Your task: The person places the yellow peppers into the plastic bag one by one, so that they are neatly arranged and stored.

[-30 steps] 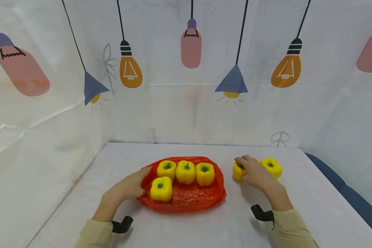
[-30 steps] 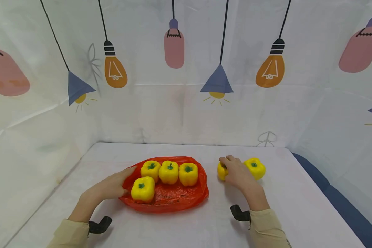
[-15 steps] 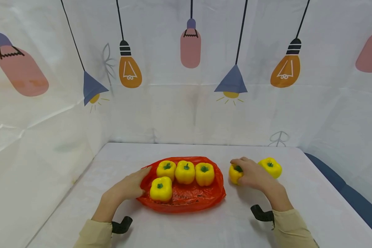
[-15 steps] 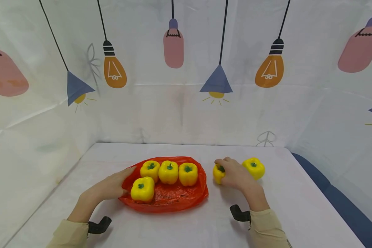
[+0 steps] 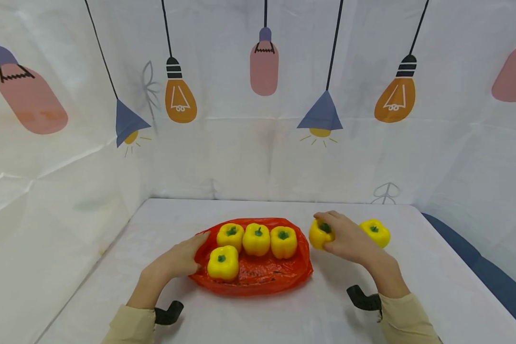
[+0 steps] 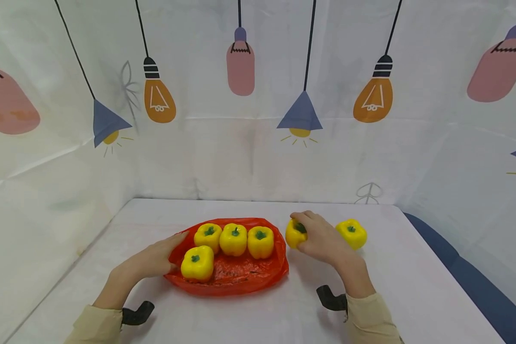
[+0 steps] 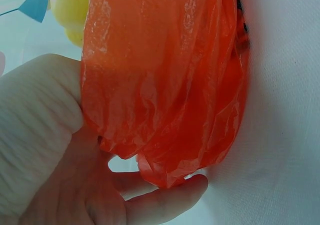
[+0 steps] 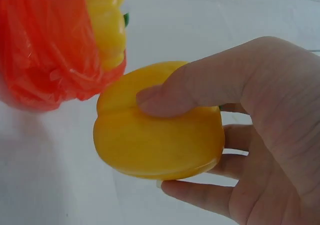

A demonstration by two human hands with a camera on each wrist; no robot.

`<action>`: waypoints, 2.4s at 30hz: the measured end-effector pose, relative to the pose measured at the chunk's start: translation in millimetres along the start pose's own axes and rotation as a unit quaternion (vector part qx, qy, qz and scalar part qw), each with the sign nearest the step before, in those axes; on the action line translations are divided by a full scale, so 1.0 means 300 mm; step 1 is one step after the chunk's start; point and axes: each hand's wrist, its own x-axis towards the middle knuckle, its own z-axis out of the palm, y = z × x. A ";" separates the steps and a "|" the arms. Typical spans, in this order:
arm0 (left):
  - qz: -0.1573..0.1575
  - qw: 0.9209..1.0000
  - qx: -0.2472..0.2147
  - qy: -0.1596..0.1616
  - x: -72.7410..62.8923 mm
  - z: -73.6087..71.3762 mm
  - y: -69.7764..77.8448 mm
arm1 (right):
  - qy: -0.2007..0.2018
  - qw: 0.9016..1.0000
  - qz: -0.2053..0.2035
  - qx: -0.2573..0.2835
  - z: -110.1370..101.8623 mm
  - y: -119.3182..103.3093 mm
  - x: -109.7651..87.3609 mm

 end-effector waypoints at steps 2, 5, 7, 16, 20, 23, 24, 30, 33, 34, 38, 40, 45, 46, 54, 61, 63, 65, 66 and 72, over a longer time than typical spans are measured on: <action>0.002 1.000 0.001 0.001 0.002 0.003 -0.002 | 0.009 1.000 -0.006 0.003 -0.005 -0.018 -0.004; 0.004 1.000 0.000 0.002 0.004 0.004 -0.002 | 0.015 1.000 -0.013 0.013 -0.017 -0.048 -0.012; 0.007 1.000 0.001 0.002 0.004 0.004 -0.001 | 0.014 1.000 -0.014 0.024 -0.027 -0.073 -0.018; 0.003 1.000 -0.002 0.000 0.004 0.004 0.001 | -0.019 0.997 -0.050 0.059 -0.037 -0.171 -0.030; 0.002 1.000 -0.003 -0.002 0.007 0.002 0.000 | -0.036 0.994 -0.068 0.071 -0.017 -0.211 -0.026; 0.003 1.000 -0.004 -0.004 0.010 0.000 0.000 | -0.057 0.992 -0.075 0.080 0.006 -0.237 -0.019; 0.003 1.000 -0.004 -0.004 0.010 -0.001 0.000 | -0.063 0.992 -0.076 0.081 0.015 -0.245 -0.017; 0.004 1.000 -0.001 -0.004 0.010 -0.004 0.003 | -0.088 0.989 -0.089 0.085 0.065 -0.286 -0.004; 0.006 1.000 -0.001 -0.003 0.008 -0.004 0.002 | -0.090 0.989 -0.092 0.077 0.090 -0.305 -0.001; 0.007 1.000 -0.001 -0.002 0.008 -0.004 0.001 | -0.088 0.989 -0.093 0.072 0.099 -0.312 0.000; 0.011 1.000 -0.002 -0.003 0.005 -0.004 -0.001 | -0.079 0.991 -0.100 0.051 0.139 -0.343 0.005; 0.009 1.000 -0.002 -0.003 0.004 -0.004 -0.002 | -0.075 0.991 -0.107 0.038 0.158 -0.359 0.008; 0.009 1.000 -0.002 -0.006 0.003 -0.005 -0.002 | -0.074 0.991 -0.110 0.008 0.196 -0.393 0.015; 0.009 1.000 -0.002 -0.006 0.003 -0.006 -0.002 | -0.074 0.991 -0.110 0.003 0.201 -0.398 0.016; 0.014 1.000 0.002 -0.003 0.003 -0.008 -0.002 | -0.079 0.987 -0.141 -0.027 0.251 -0.415 0.012; 0.010 1.000 0.001 -0.005 0.005 -0.005 -0.002 | -0.080 0.986 -0.137 -0.053 0.271 -0.425 0.008; 0.007 1.000 0.003 -0.006 0.006 -0.004 -0.002 | -0.076 0.986 -0.133 -0.065 0.270 -0.427 0.007; 0.004 1.000 0.004 -0.007 0.006 -0.003 -0.003 | -0.072 0.986 -0.131 -0.079 0.269 -0.428 0.006; 0.003 1.000 0.005 -0.007 0.006 -0.002 -0.003 | -0.070 0.985 -0.131 -0.086 0.268 -0.428 0.006; 0.006 1.000 0.009 -0.005 0.008 0.000 -0.006 | -0.064 0.983 -0.122 -0.123 0.251 -0.425 0.001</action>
